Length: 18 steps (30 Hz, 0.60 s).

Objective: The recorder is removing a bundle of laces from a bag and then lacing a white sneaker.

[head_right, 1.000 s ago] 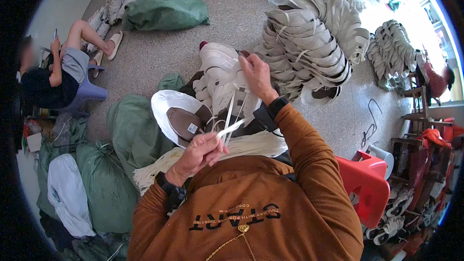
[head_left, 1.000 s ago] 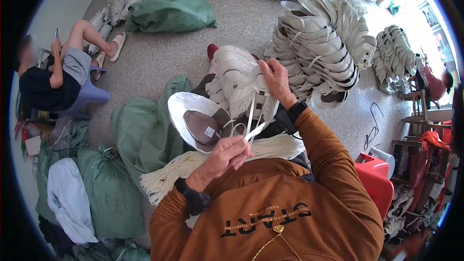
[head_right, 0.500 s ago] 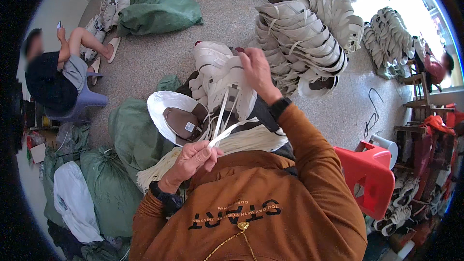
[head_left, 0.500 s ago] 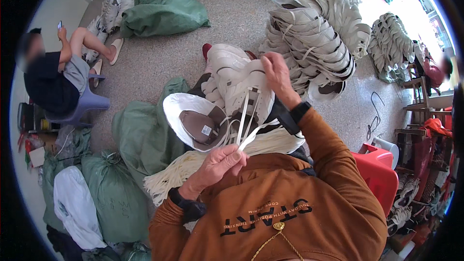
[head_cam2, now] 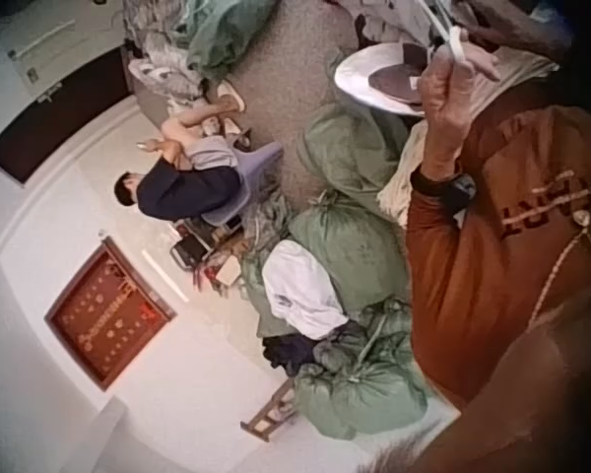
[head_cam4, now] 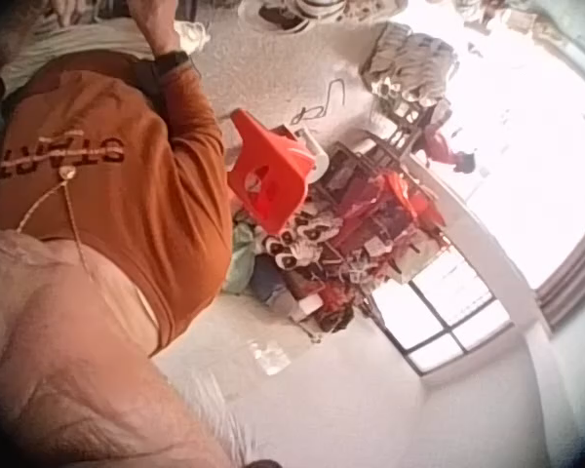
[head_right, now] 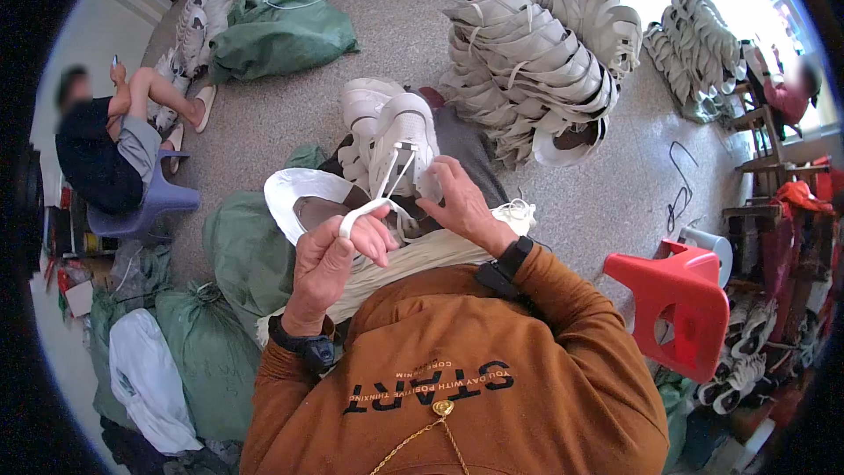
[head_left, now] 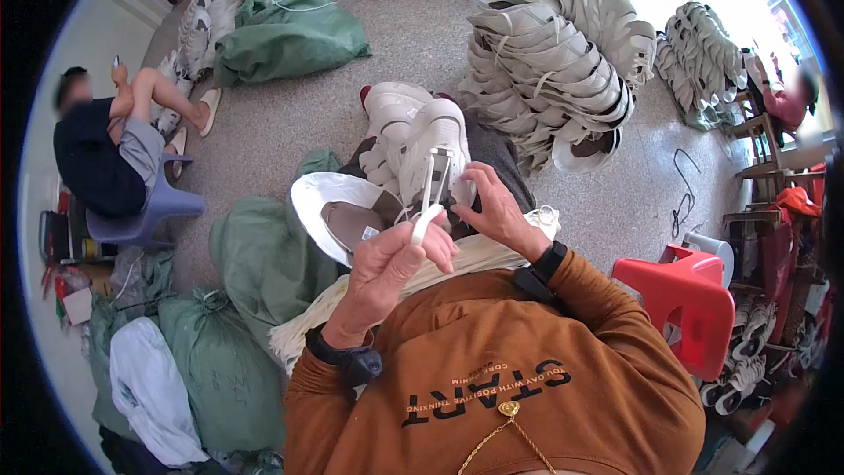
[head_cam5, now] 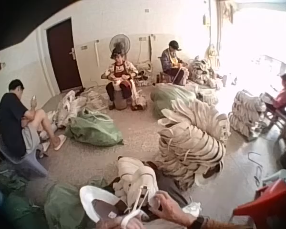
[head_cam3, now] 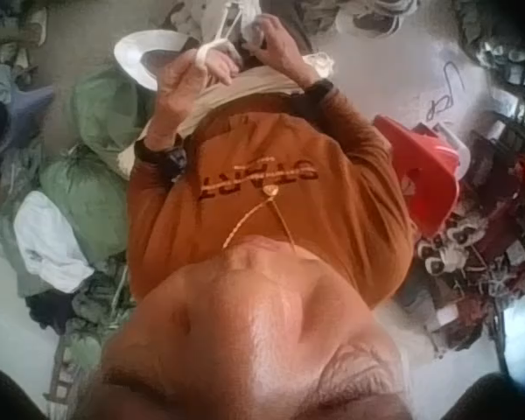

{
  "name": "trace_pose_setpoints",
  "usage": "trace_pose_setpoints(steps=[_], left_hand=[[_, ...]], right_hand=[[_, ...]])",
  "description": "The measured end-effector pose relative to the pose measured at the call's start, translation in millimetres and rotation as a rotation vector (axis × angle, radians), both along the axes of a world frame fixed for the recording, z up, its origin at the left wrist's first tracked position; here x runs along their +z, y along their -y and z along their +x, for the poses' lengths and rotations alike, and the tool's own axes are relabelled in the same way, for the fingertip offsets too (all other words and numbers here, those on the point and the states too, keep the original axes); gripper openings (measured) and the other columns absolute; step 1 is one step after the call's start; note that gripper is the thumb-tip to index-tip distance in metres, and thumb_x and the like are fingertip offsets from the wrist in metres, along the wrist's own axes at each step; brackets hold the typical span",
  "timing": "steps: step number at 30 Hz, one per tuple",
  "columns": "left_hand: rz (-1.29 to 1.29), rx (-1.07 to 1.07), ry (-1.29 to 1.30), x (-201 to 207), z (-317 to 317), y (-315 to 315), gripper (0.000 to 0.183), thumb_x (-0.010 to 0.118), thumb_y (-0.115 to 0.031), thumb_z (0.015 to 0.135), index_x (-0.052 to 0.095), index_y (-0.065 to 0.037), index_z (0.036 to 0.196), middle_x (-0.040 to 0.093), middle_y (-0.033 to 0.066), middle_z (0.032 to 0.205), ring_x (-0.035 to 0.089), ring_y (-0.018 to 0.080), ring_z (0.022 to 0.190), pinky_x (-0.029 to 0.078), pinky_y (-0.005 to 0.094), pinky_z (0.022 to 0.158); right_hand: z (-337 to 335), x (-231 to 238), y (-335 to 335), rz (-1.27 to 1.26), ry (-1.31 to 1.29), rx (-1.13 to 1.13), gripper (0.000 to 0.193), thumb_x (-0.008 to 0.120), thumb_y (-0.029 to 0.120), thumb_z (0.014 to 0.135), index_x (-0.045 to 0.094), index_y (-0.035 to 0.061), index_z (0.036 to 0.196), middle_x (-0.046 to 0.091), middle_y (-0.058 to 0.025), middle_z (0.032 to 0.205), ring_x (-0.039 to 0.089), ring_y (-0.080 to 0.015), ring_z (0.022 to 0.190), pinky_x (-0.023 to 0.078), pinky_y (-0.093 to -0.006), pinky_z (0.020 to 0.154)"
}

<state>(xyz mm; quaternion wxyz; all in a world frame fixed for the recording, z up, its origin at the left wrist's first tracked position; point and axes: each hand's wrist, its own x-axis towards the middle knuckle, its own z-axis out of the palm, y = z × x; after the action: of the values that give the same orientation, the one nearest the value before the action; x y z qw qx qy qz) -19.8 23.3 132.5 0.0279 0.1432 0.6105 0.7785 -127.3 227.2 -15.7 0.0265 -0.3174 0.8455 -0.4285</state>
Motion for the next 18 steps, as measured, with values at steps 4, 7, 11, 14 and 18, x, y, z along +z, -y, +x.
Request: trace_pose_setpoints(steps=[4,7,11,14,18], left_hand=[[-0.007,0.072,-0.018,-10.1,3.1,1.2,0.036,0.045,-0.026,0.107,0.066,-0.001,0.092,0.068,0.0085,0.087,0.065,0.0228,0.098,0.033,0.0461,0.115],[-0.04,0.071,-0.008,-14.6,7.3,2.2,0.036,0.045,-0.026,0.107,0.065,-0.001,0.092,0.068,0.009,0.087,0.065,0.0233,0.097,0.033,0.0472,0.115],[-0.047,0.102,0.039,-21.2,10.7,3.6,0.037,0.045,-0.028,0.107,0.065,0.0,0.092,0.068,0.0093,0.086,0.064,0.0238,0.097,0.033,0.0488,0.115],[-0.051,0.111,0.052,-20.9,12.4,1.0,0.038,0.046,-0.029,0.106,0.065,0.0,0.092,0.068,0.0092,0.086,0.064,0.0239,0.096,0.033,0.0495,0.115],[-0.082,0.068,0.054,-18.4,12.7,-4.6,0.036,0.047,-0.027,0.106,0.067,0.0,0.094,0.068,0.0096,0.088,0.064,0.0241,0.098,0.034,0.0481,0.114]], right_hand=[[3.2,-7.7,-11.3,-0.076,0.088,0.035,0.055,0.077,0.013,0.081,0.047,0.0004,0.125,0.049,-0.0225,0.13,0.055,-0.0416,0.112,0.05,-0.0423,0.09],[11.7,-14.7,-32.2,-0.236,0.188,-0.039,0.031,0.068,0.002,0.088,0.056,0.0003,0.117,0.06,-0.0154,0.118,0.063,-0.0253,0.103,0.053,-0.0325,0.081],[11.2,-17.4,-53.4,-0.253,0.514,-0.109,0.013,0.06,0.005,0.095,0.064,-0.0013,0.106,0.068,-0.0078,0.089,0.066,-0.0158,0.083,0.054,-0.0297,0.076],[9.0,-18.4,-60.4,-0.239,0.595,-0.095,0.015,0.057,0.005,0.096,0.064,-0.0013,0.108,0.068,-0.0071,0.09,0.065,-0.0146,0.083,0.053,-0.0285,0.075],[4.8,-14.1,-50.5,-0.355,0.594,-0.099,0.018,0.052,0.004,0.098,0.064,-0.0013,0.11,0.067,-0.0054,0.089,0.063,-0.0121,0.08,0.052,-0.0266,0.073]])
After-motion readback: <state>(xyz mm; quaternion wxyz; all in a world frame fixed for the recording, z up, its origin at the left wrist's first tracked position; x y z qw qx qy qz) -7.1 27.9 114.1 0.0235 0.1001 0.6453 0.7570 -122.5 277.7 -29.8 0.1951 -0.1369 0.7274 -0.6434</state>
